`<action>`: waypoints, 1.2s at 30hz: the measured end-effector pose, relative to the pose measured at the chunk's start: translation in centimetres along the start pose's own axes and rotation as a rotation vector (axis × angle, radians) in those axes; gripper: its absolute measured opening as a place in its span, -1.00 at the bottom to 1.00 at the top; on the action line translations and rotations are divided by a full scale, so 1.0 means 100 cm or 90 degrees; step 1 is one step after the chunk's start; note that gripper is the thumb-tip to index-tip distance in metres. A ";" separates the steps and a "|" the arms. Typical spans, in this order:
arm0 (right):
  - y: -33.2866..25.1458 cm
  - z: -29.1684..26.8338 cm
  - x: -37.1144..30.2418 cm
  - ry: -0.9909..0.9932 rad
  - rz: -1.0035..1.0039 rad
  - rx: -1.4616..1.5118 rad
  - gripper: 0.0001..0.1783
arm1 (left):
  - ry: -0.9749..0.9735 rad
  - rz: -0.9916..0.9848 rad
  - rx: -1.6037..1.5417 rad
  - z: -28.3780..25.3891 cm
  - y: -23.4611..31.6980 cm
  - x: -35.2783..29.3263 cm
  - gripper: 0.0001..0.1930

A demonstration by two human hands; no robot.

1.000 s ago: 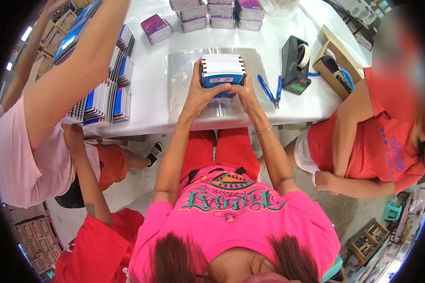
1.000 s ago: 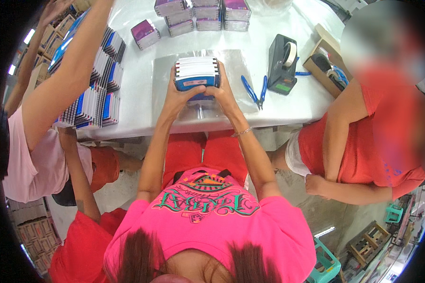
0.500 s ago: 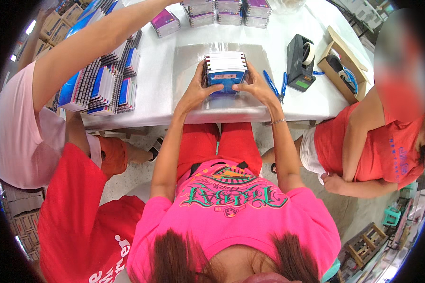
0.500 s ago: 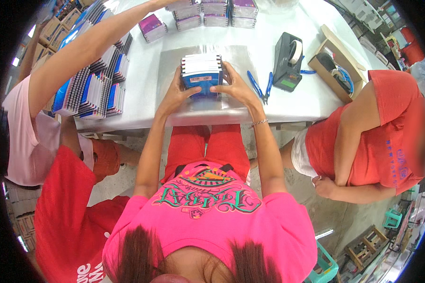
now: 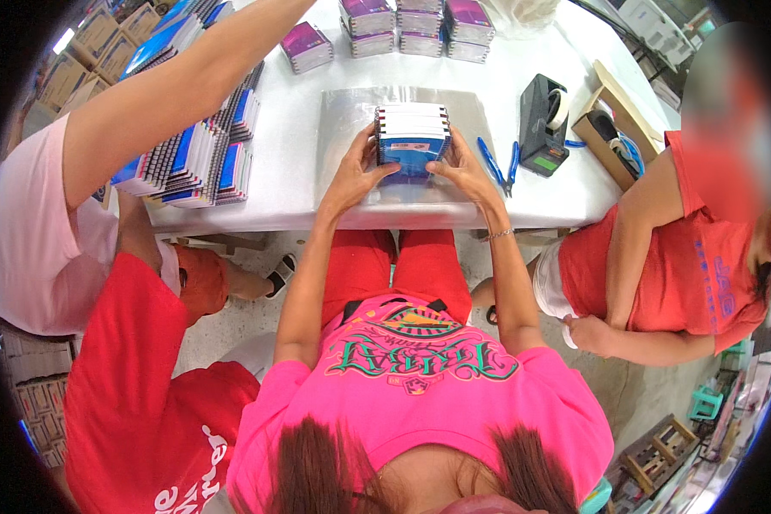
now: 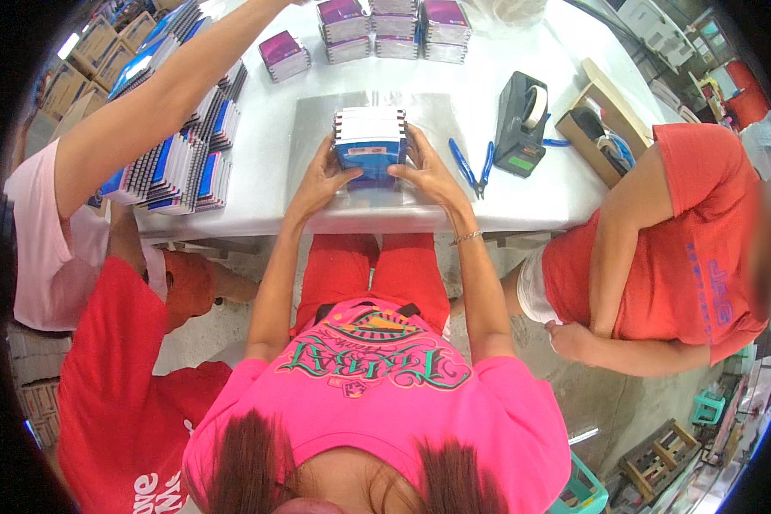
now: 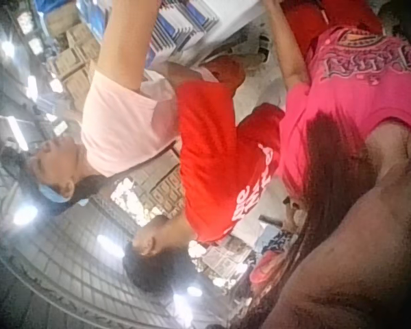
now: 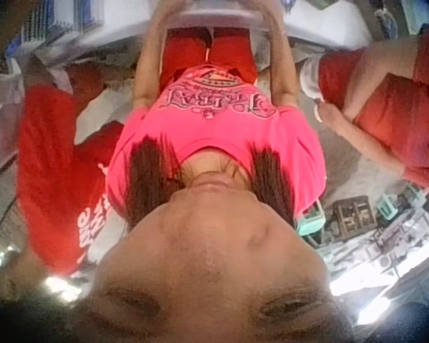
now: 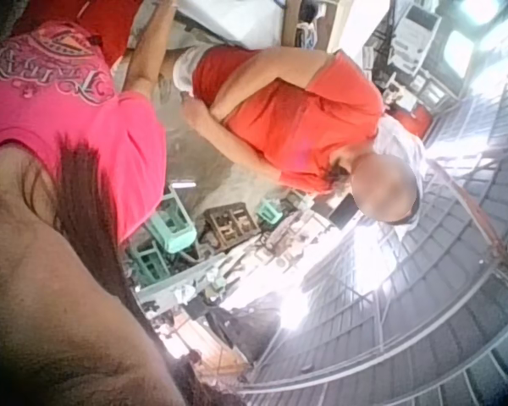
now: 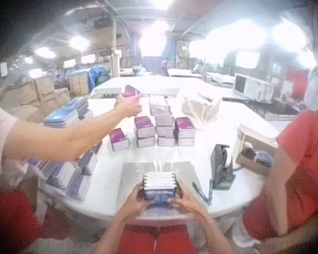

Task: The person repeatedly places stacks of spiral-bound notebooks into clear plastic bags, seals the bags, and sets them aside. The person uses a blue pen-like tool to assist with sealing the bags. The process is repeated multiple times with different stacks of notebooks.

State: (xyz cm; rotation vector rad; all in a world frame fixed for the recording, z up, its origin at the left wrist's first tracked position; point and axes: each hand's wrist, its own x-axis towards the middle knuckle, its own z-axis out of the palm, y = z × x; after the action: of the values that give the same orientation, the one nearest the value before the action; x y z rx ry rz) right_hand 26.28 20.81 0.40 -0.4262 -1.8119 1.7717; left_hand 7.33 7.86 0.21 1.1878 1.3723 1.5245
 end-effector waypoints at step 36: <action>0.011 0.012 0.032 0.182 0.187 -0.050 -0.28 | 0.039 -0.268 0.109 0.001 0.022 0.045 -0.43</action>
State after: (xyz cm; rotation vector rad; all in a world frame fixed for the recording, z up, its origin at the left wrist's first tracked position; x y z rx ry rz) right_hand 22.82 21.77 -0.09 -0.9678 -1.6830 1.7229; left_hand 6.22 11.80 3.10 0.8809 1.6962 1.1710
